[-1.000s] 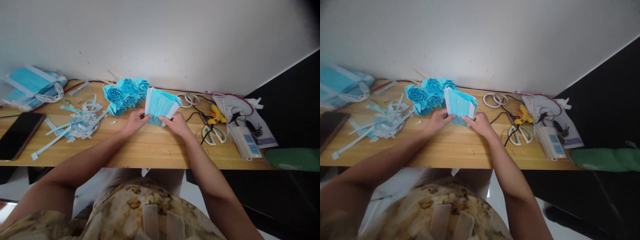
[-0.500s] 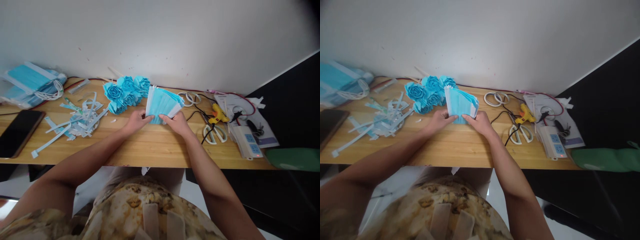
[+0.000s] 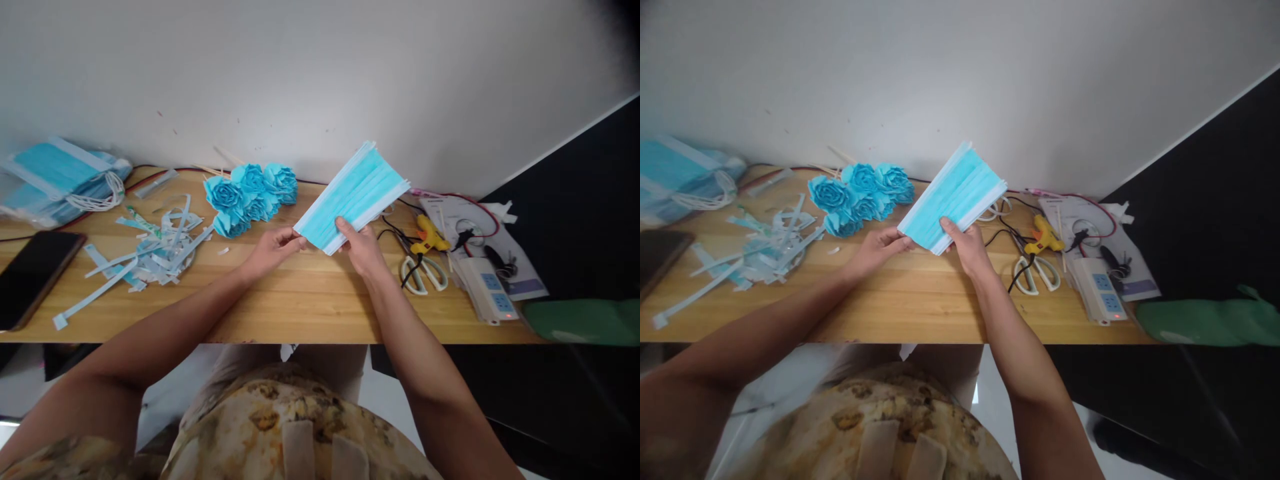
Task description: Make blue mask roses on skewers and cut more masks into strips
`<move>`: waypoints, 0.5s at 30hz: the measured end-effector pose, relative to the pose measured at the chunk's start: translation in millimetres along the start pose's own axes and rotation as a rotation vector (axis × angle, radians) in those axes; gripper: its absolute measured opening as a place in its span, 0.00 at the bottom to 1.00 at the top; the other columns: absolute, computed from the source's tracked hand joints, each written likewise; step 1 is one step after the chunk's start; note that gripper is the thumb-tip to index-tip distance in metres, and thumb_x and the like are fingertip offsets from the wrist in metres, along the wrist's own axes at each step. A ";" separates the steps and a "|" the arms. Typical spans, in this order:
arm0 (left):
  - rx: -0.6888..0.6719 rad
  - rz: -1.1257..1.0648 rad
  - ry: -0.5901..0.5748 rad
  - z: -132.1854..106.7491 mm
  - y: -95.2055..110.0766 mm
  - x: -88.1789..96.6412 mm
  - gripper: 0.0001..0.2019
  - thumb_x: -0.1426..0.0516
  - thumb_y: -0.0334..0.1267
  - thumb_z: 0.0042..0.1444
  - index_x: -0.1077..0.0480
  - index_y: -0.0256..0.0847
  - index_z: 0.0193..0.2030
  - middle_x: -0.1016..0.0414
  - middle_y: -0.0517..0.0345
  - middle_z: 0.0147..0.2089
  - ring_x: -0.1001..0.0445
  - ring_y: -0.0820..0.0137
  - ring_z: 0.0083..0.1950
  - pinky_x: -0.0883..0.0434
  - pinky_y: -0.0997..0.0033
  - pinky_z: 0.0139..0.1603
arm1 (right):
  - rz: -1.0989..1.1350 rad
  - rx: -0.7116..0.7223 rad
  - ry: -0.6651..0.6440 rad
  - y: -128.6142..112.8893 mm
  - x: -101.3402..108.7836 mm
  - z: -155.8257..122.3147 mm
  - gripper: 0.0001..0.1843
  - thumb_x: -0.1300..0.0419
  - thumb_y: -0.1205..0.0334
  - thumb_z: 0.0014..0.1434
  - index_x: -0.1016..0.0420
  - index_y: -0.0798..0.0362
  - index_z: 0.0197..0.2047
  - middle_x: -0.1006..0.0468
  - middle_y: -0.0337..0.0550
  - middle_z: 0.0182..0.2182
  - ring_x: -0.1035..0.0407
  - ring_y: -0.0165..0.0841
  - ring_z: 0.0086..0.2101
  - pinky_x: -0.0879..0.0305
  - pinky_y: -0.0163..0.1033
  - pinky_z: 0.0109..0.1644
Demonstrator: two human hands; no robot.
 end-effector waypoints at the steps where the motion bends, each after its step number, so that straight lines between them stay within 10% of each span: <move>1: -0.019 -0.004 0.000 0.2 1.3 0.1 0.18 0.38 0.54 0.60 0.22 0.39 0.34 0.20 0.55 0.34 0.26 0.68 0.37 0.30 0.69 0.41 | 0.007 -0.010 0.005 1.7 0.7 0.6 0.31 0.30 0.29 0.44 0.34 0.47 0.26 0.30 0.36 0.20 0.38 0.31 0.22 0.39 0.39 0.23; 15: -0.056 -0.073 0.059 1.2 6.0 6.3 0.26 0.42 0.62 0.62 0.24 0.40 0.30 0.22 0.55 0.30 0.26 0.68 0.34 0.28 0.68 0.39 | 0.208 -0.158 -0.056 25.9 -0.4 4.7 0.33 0.24 0.37 0.41 0.22 0.50 0.43 0.14 0.46 0.43 0.21 0.42 0.41 0.21 0.46 0.45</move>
Point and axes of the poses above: each hand's wrist, its own z-axis towards the middle knuckle, its own x-axis out of the back of the hand, y = z × x, the point moved 10 cm from there along z, towards the middle knuckle
